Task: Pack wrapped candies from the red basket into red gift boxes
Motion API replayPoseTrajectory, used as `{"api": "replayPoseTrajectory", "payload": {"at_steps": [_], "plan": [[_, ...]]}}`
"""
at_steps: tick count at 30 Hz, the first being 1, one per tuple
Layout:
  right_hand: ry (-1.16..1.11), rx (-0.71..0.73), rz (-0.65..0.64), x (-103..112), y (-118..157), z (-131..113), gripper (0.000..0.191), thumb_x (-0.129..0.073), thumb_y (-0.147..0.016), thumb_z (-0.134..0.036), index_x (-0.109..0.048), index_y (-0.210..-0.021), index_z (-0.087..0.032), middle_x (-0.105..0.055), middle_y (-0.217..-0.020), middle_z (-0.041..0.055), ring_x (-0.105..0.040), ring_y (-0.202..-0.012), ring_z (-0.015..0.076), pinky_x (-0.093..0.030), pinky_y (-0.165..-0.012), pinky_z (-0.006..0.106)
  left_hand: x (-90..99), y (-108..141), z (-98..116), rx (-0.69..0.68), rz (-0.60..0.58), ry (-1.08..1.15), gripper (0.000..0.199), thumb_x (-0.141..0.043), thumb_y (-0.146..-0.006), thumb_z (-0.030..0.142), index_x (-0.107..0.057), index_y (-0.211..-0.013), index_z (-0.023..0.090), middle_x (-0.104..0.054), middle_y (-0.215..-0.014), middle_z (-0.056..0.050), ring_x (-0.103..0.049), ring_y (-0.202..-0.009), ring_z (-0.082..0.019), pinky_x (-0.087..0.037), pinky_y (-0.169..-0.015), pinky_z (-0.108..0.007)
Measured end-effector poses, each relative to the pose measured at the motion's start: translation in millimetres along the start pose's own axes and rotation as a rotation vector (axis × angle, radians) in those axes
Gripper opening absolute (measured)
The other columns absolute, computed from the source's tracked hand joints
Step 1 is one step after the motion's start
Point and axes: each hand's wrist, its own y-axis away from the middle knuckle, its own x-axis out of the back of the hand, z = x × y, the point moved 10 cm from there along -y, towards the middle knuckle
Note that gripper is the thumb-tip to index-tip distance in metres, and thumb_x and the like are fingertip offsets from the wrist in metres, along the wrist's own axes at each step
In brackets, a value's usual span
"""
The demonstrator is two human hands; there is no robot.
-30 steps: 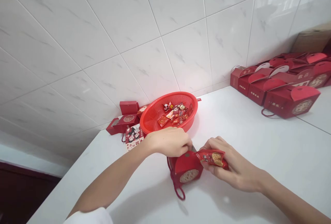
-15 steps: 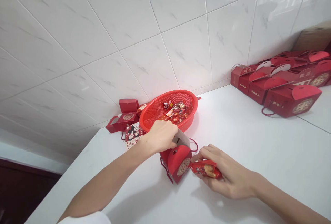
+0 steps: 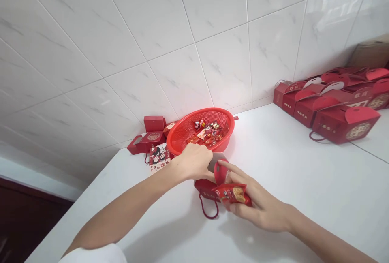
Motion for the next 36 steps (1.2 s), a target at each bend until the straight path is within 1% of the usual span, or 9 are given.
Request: {"api": "replayPoseTrajectory", "payload": {"at_steps": [3,9,12,15,19,24,30,33,36], "plan": [[-0.097,-0.005,-0.015,2.6,-2.4,2.0,0.015,-0.058,-0.083,-0.018,-0.060,-0.097,-0.021,-0.054,-0.135,0.0134,-0.028,-0.148,0.0285,-0.041,-0.109,0.042,-1.4,-1.1,4.8,-0.057,-0.008,0.008,0.043,-0.060,-0.080,0.059,-0.059,-0.065,0.019,-0.058,-0.056,-0.005,-0.060,-0.058,-0.024,-0.032,-0.054,-0.031],[0.048,0.013,-0.024,-1.7,-1.3,4.5,0.025,-0.059,-0.078,-0.017,-0.056,-0.102,-0.022,-0.049,-0.142,0.0158,-0.055,-0.126,0.0313,-0.051,-0.092,0.041,-8.0,-4.0,11.7,-0.169,-0.055,0.063,0.038,-0.053,-0.089,0.047,-0.059,-0.064,0.019,-0.063,-0.065,-0.003,-0.054,-0.053,-0.017,-0.031,-0.052,-0.029],[0.121,-0.032,-0.060,-6.3,0.5,12.8,0.024,-0.057,-0.076,-0.019,-0.052,-0.099,-0.023,-0.049,-0.140,0.0140,-0.065,-0.102,0.0266,-0.054,-0.078,0.037,-2.6,-3.3,3.6,-0.163,-0.059,0.121,0.025,-0.056,-0.085,0.037,-0.062,-0.066,0.021,-0.060,-0.062,0.000,-0.051,-0.054,-0.015,-0.029,-0.052,-0.028],[0.143,-0.035,-0.063,-7.3,1.3,14.6,0.021,-0.054,-0.074,-0.019,-0.048,-0.094,-0.023,-0.048,-0.139,0.0137,-0.065,-0.087,0.0225,-0.054,-0.072,0.037,3.4,-2.8,-8.9,-0.103,-0.056,0.126,0.006,-0.062,-0.077,0.024,-0.066,-0.072,0.024,-0.057,-0.059,0.001,-0.051,-0.055,-0.016,-0.029,-0.053,-0.028],[0.194,0.017,-0.019,-7.9,1.8,7.8,0.026,-0.054,-0.067,-0.015,-0.048,-0.091,-0.023,-0.051,-0.138,0.0148,-0.062,-0.099,0.0263,-0.052,-0.084,0.040,7.0,-2.3,-0.7,-0.148,-0.004,0.056,0.020,-0.055,-0.069,0.005,-0.064,-0.072,0.023,-0.056,-0.060,0.000,-0.048,-0.053,-0.016,-0.026,-0.051,-0.029],[0.273,0.182,0.000,-13.3,0.7,-11.9,0.025,-0.056,-0.064,-0.016,-0.051,-0.088,-0.022,-0.061,-0.132,0.0131,-0.055,-0.114,0.0314,-0.045,-0.096,0.048,11.7,0.2,23.1,-0.287,0.100,0.096,0.035,-0.050,-0.067,0.000,-0.067,-0.085,0.025,-0.063,-0.067,0.000,-0.047,-0.054,-0.016,-0.024,-0.049,-0.029],[0.403,0.326,-0.143,-31.8,-13.1,-24.6,0.033,-0.057,-0.066,-0.026,-0.061,-0.098,-0.016,-0.056,-0.139,0.0199,-0.044,-0.133,0.0367,-0.027,-0.115,0.056,4.2,-3.2,15.8,-0.274,-0.018,0.100,0.026,-0.055,-0.065,0.000,-0.067,-0.074,0.022,-0.069,-0.078,-0.003,-0.055,-0.061,-0.017,-0.031,-0.054,-0.028],[0.475,0.335,-0.171,-35.4,-22.1,-27.0,0.024,-0.057,-0.067,-0.027,-0.060,-0.089,-0.018,-0.064,-0.116,0.0167,-0.055,-0.112,0.0340,-0.033,-0.110,0.055,2.9,-4.4,7.9,-0.244,-0.015,0.068,0.024,-0.055,-0.066,0.001,-0.066,-0.072,0.022,-0.066,-0.071,-0.003,-0.056,-0.061,-0.019,-0.031,-0.056,-0.030],[0.531,0.283,-0.149,-28.5,-26.5,-29.3,0.015,-0.057,-0.063,-0.024,-0.051,-0.077,-0.022,-0.055,-0.086,0.0071,-0.052,-0.081,0.0250,-0.044,-0.094,0.051,2.6,-5.2,-2.6,-0.165,0.000,0.044,0.020,-0.054,-0.066,0.002,-0.063,-0.068,0.020,-0.062,-0.068,-0.005,-0.058,-0.063,-0.022,-0.032,-0.056,-0.031]]}}
